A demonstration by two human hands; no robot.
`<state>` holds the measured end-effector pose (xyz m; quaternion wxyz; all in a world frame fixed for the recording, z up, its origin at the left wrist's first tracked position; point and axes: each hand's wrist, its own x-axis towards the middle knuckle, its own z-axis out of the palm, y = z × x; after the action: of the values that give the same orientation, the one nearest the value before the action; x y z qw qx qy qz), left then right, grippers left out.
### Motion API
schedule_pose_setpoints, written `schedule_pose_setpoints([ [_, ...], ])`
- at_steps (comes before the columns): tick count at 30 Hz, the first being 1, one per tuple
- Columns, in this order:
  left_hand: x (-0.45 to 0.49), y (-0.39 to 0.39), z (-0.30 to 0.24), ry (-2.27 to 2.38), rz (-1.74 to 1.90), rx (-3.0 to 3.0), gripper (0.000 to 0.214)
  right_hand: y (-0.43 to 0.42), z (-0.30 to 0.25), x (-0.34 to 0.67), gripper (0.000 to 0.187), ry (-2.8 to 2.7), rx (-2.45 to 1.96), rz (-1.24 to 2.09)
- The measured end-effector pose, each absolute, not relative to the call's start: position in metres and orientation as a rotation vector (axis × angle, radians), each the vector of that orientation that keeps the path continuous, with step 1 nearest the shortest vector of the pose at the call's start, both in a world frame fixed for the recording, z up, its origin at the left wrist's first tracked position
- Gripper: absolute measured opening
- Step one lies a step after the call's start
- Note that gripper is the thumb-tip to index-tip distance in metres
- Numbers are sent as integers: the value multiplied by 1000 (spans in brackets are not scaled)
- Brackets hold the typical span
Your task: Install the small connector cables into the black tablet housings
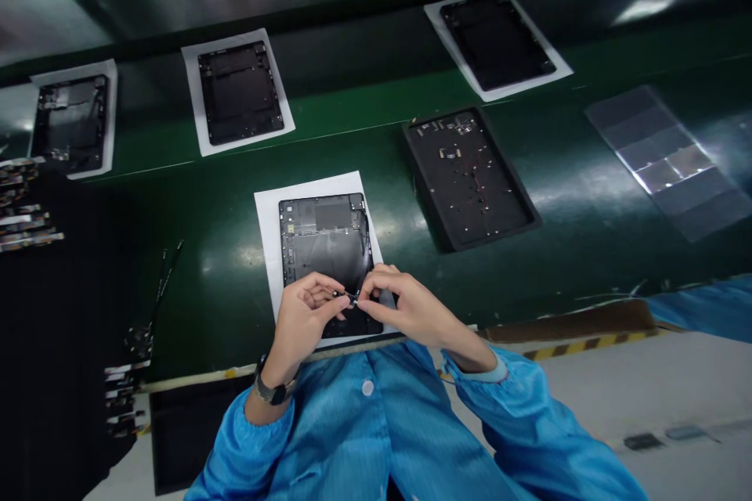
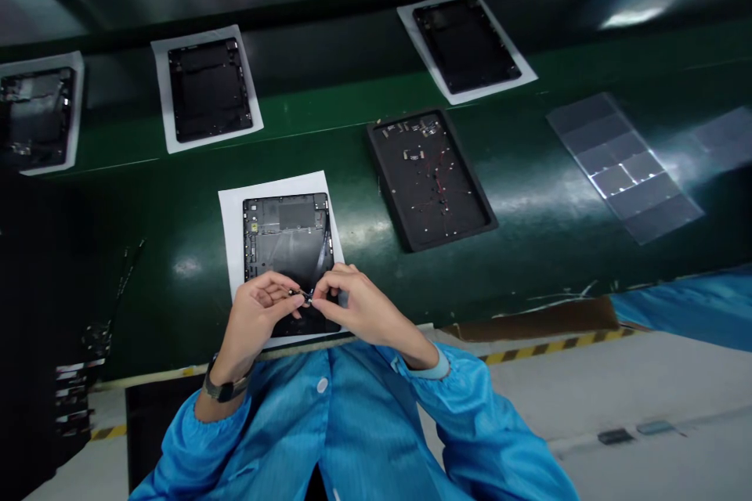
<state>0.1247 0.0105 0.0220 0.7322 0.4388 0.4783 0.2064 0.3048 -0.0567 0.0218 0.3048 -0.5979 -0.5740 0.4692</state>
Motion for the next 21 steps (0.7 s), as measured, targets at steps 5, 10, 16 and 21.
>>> schedule_pose_setpoints([
  [5,125,7,18,1097,494,970,22,-59,17,301,12,-1505,-1617,1197],
  [10,126,8,20,1102,468,937,23,-61,12,300,15,-1490,-1558,1128],
  [16,128,10,23,1106,443,950,25,-60,7,302,18,-1505,-1536,1118],
  [21,128,8,23,1131,449,944,23,-59,9,305,19,-1508,-1546,1147],
])
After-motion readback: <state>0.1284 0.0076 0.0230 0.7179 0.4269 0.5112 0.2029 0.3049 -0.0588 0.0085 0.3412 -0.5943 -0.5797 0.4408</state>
